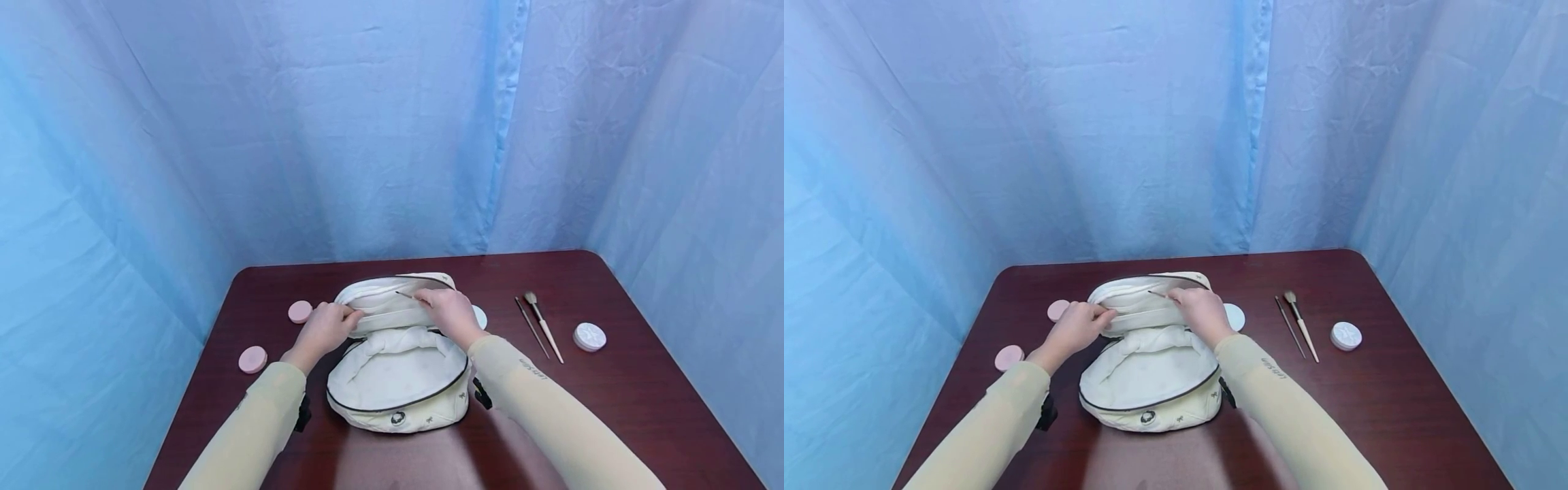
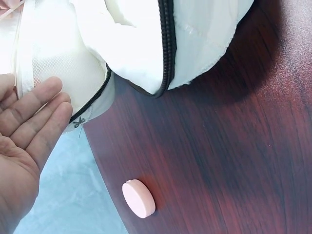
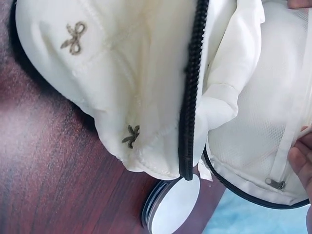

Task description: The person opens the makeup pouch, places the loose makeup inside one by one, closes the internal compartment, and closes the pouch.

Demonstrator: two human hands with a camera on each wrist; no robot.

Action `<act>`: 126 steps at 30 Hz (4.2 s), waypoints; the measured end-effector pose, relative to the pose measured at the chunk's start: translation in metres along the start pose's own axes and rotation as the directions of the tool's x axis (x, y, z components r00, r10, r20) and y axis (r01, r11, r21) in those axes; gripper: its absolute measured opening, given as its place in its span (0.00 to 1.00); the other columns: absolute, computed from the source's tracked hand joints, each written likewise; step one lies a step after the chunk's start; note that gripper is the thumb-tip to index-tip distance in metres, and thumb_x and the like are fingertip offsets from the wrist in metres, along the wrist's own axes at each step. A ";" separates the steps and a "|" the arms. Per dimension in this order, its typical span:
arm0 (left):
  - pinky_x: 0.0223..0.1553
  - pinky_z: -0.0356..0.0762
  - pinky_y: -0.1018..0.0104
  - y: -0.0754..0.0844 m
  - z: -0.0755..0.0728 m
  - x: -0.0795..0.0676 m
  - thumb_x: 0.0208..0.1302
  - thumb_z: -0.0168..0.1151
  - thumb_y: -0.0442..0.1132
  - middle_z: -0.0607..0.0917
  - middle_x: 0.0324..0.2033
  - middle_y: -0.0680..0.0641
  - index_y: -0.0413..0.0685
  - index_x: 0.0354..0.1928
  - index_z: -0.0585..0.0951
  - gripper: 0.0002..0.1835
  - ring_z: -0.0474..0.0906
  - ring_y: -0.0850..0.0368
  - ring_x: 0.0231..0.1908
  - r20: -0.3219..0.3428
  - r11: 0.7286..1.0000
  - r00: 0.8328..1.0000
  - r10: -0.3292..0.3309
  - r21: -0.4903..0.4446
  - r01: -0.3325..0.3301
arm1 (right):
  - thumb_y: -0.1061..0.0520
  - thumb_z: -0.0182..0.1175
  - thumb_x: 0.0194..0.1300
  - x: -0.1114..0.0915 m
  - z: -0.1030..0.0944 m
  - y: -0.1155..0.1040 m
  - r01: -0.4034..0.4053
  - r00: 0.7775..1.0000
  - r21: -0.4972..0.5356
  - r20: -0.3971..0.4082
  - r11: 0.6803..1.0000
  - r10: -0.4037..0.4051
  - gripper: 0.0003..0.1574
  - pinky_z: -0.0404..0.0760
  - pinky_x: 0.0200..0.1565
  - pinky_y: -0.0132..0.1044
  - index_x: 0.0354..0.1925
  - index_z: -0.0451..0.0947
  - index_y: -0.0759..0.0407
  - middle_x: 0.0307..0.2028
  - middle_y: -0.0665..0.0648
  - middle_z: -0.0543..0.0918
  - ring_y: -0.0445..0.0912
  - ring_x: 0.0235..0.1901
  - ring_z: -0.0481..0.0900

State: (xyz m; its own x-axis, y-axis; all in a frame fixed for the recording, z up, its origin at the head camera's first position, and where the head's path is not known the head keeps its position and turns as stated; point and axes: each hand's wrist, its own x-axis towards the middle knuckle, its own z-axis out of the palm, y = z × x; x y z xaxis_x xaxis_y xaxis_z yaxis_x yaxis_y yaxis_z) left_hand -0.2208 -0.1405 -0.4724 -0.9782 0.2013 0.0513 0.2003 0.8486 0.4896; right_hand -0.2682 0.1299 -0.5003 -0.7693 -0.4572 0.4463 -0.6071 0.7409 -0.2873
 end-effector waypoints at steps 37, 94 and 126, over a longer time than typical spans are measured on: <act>0.22 0.64 0.66 -0.003 0.005 0.002 0.78 0.55 0.47 0.70 0.09 0.56 0.52 0.11 0.72 0.30 0.62 0.61 0.13 -0.049 1.000 0.999 -0.003 0.029 0.005 | 0.72 0.58 0.67 -0.003 0.005 -0.008 0.127 0.992 -0.154 0.041 0.980 -0.122 0.18 0.78 0.32 0.42 0.28 0.79 0.51 0.22 0.48 0.81 0.48 0.32 0.81; 0.24 0.64 0.66 -0.005 0.003 -0.001 0.76 0.58 0.46 0.66 0.10 0.58 0.53 0.13 0.74 0.27 0.59 0.62 0.15 -0.001 0.999 1.000 0.029 -0.023 -0.029 | 0.63 0.61 0.69 -0.099 -0.073 0.167 -0.786 0.617 0.320 0.334 0.530 0.713 0.16 0.87 0.32 0.40 0.47 0.81 0.79 0.29 0.64 0.88 0.46 0.25 0.86; 0.25 0.65 0.66 -0.005 0.003 -0.002 0.76 0.58 0.46 0.67 0.10 0.57 0.50 0.14 0.75 0.27 0.60 0.62 0.16 0.020 0.999 1.000 0.020 -0.036 -0.019 | 0.58 0.69 0.61 -0.101 -0.058 0.170 -0.647 0.722 -0.066 0.268 0.760 0.638 0.10 0.79 0.42 0.57 0.34 0.87 0.66 0.33 0.64 0.87 0.61 0.35 0.82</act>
State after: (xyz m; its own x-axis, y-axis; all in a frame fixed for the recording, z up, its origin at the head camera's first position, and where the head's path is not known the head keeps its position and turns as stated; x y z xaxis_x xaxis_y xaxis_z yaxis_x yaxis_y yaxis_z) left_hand -0.2198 -0.1432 -0.4777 -0.9727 0.2278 0.0437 0.2169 0.8264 0.5196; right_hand -0.2816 0.3306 -0.5448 -0.9960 0.0109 -0.0882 0.0497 0.8910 -0.4513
